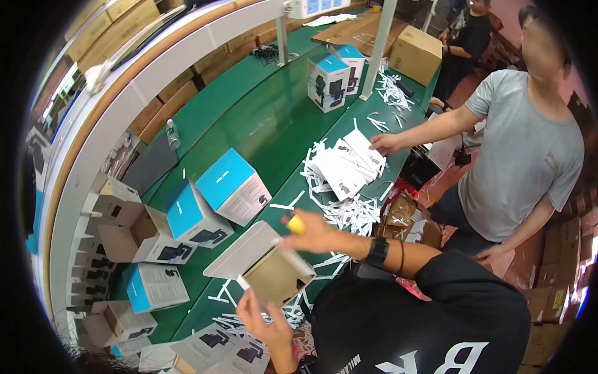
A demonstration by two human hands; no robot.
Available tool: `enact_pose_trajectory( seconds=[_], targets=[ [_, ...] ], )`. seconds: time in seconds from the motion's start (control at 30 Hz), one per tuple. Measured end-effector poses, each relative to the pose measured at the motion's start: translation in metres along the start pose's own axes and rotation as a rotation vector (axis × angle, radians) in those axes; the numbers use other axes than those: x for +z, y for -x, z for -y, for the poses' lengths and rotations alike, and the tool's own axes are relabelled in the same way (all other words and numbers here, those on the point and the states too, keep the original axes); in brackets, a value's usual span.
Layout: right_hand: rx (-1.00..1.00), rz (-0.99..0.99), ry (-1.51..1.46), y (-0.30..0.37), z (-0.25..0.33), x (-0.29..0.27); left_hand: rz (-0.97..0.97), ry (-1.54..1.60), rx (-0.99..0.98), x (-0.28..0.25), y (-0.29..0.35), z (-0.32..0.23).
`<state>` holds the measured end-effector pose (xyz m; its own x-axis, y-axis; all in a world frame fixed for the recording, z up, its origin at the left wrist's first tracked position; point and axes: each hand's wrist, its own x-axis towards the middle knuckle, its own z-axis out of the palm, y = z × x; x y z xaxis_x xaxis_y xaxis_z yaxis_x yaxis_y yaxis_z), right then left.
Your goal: The person uses a utility knife to cut tape on various blue and white boxes, opening them to insert manuals and cardboard dividers. After preparing each box, the person sets it aside on the green work surface.
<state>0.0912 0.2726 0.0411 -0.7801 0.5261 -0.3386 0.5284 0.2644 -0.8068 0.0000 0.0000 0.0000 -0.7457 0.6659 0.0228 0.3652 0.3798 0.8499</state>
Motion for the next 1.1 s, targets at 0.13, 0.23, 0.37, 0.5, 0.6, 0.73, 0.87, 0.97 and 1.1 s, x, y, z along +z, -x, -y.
enact_pose_trajectory(
  seconds=[0.13,0.23,0.37,0.5,0.6,0.73,0.87,0.97,1.1],
  targets=[
    [-0.189,-0.134,0.135,0.011,0.005,0.039,0.014,-0.386,0.417,0.014,-0.005,-0.045],
    [-0.298,-0.198,0.061,0.01,0.002,0.054,0.117,-0.562,0.415,0.016,-0.018,-0.056],
    [-0.34,-0.045,-0.235,-0.015,0.016,0.022,0.127,-0.723,0.409,0.018,-0.02,-0.04],
    [-0.296,0.058,-0.068,-0.011,0.021,-0.001,0.078,-0.737,0.387,0.022,-0.016,-0.045],
    [-0.35,0.142,0.125,-0.01,0.012,-0.01,0.053,-0.762,0.385,0.023,-0.016,-0.046],
    [-0.506,0.256,0.248,-0.011,0.001,-0.019,0.037,-0.821,0.4,0.023,-0.015,-0.047],
    [-0.487,0.266,0.294,-0.009,0.001,-0.027,0.029,-0.822,0.384,0.024,-0.013,-0.052],
    [-0.434,0.324,0.248,-0.005,0.001,-0.034,0.027,-0.807,0.376,0.025,-0.011,-0.055],
    [-0.427,0.327,0.247,-0.008,0.001,-0.037,0.03,-0.806,0.387,0.026,-0.013,-0.057]
  ],
)
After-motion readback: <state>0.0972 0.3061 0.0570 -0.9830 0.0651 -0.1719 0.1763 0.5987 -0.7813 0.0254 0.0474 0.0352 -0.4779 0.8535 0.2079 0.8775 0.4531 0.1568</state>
